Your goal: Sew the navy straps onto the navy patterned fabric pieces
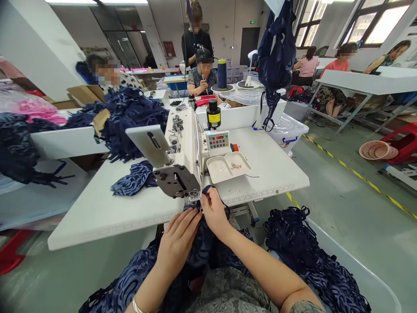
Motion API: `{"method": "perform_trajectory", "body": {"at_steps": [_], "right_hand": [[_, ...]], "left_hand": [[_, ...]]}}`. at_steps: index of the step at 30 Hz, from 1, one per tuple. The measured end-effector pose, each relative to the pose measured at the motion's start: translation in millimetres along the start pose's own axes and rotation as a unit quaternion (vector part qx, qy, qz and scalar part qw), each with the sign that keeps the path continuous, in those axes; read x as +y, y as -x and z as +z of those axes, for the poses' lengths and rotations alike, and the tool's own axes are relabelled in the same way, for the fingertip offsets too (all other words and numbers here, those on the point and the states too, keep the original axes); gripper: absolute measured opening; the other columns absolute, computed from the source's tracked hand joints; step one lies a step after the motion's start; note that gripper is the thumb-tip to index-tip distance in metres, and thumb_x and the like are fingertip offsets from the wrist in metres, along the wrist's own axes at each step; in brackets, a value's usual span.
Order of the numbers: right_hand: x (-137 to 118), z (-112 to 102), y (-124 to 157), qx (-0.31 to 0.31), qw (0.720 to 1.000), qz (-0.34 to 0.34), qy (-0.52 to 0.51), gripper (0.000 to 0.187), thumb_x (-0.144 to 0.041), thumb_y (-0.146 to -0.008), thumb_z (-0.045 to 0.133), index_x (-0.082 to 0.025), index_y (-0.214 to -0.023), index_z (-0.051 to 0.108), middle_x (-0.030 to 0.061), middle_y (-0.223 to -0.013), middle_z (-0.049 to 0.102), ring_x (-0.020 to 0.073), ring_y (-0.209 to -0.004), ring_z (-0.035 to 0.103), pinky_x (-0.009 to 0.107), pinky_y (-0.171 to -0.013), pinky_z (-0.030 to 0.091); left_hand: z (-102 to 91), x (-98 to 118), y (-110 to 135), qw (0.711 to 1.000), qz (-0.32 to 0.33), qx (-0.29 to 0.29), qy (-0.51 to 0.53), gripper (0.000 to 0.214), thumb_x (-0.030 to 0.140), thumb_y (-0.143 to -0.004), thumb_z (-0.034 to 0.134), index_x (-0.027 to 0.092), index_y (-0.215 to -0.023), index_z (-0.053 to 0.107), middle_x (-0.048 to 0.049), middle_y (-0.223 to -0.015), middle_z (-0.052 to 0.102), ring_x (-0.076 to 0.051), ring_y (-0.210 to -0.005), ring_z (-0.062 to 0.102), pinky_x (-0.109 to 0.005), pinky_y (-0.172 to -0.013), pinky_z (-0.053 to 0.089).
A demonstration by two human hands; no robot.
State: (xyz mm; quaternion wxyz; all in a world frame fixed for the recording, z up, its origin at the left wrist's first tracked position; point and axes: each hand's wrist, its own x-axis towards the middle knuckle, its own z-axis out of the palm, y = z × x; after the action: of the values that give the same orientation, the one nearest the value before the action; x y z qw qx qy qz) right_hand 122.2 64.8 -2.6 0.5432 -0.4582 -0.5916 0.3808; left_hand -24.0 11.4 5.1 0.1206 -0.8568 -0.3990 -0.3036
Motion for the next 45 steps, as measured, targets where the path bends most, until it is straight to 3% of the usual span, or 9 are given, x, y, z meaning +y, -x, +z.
{"method": "perform_trajectory", "body": {"at_steps": [3,7,19,28,35,41,45], "right_hand": [[-1,-9,-20,-0.048,0.999,-0.007,0.0,0.013,-0.03,-0.09,0.048,-0.019,-0.086,0.052,0.0016,-0.084,0.053,0.0161,-0.081,0.052,0.029,-0.077,0.044],[-8,-12,-40,-0.091,0.992,-0.043,0.075,0.011,-0.023,-0.084,0.05,-0.019,-0.075,0.054,0.0032,-0.085,0.056,0.0199,-0.091,0.054,0.033,-0.083,0.045],[-10,-8,-48,-0.115,0.986,-0.045,0.109,0.01,-0.025,-0.083,0.055,-0.02,-0.084,0.064,0.0046,-0.088,0.064,0.0218,-0.088,0.057,0.034,-0.079,0.048],[-6,-8,-47,-0.107,0.986,-0.047,0.117,0.015,-0.023,-0.083,0.052,-0.02,-0.09,0.065,0.0048,-0.091,0.066,0.0214,-0.088,0.057,0.034,-0.079,0.048],[-6,-6,-47,-0.084,0.99,-0.027,0.107,0.02,-0.024,-0.082,0.051,-0.017,-0.097,0.063,0.0076,-0.097,0.064,0.0218,-0.09,0.056,0.036,-0.082,0.046],[-6,-10,-37,-0.047,0.994,0.015,0.102,0.02,-0.031,-0.087,0.048,-0.017,-0.099,0.057,0.0058,-0.092,0.06,0.0192,-0.08,0.054,0.031,-0.071,0.045],[-7,-24,-12,-0.102,0.986,0.06,0.118,0.026,-0.041,-0.095,0.039,-0.02,-0.092,0.052,0.0003,-0.077,0.054,0.016,-0.066,0.049,0.027,-0.062,0.041]], "left_hand": [[1.9,9,4,0.998,-0.015,0.004,-0.055,0.043,0.004,-0.093,0.035,0.015,-0.128,0.056,-0.006,-0.127,0.064,-0.021,-0.118,0.056,-0.035,-0.11,0.026],[4.5,14,5,0.995,-0.054,0.013,-0.081,0.042,0.005,-0.093,0.038,0.015,-0.129,0.056,-0.0045,-0.127,0.064,-0.02,-0.116,0.058,-0.035,-0.111,0.02],[9.1,17,0,0.994,-0.077,0.013,-0.078,0.042,0.012,-0.1,0.025,0.011,-0.127,0.058,-0.0076,-0.123,0.065,-0.019,-0.117,0.056,-0.034,-0.101,0.03],[9.5,17,-1,0.993,-0.093,0.021,-0.064,0.04,0.012,-0.1,0.029,0.015,-0.127,0.057,-0.006,-0.124,0.065,-0.018,-0.117,0.056,-0.034,-0.099,0.029],[7.8,16,-2,0.994,-0.088,0.015,-0.059,0.044,0.013,-0.101,0.023,0.015,-0.127,0.058,-0.0059,-0.125,0.065,-0.018,-0.116,0.057,-0.035,-0.097,0.031],[7.8,16,1,0.994,-0.089,0.018,-0.068,0.042,0.008,-0.099,0.027,0.017,-0.129,0.055,-0.0046,-0.126,0.064,-0.018,-0.116,0.057,-0.036,-0.096,0.031],[9.4,15,0,0.994,-0.091,0.016,-0.053,0.039,0.011,-0.099,0.031,0.018,-0.129,0.054,-0.0033,-0.127,0.064,-0.017,-0.116,0.057,-0.035,-0.098,0.032]]}}
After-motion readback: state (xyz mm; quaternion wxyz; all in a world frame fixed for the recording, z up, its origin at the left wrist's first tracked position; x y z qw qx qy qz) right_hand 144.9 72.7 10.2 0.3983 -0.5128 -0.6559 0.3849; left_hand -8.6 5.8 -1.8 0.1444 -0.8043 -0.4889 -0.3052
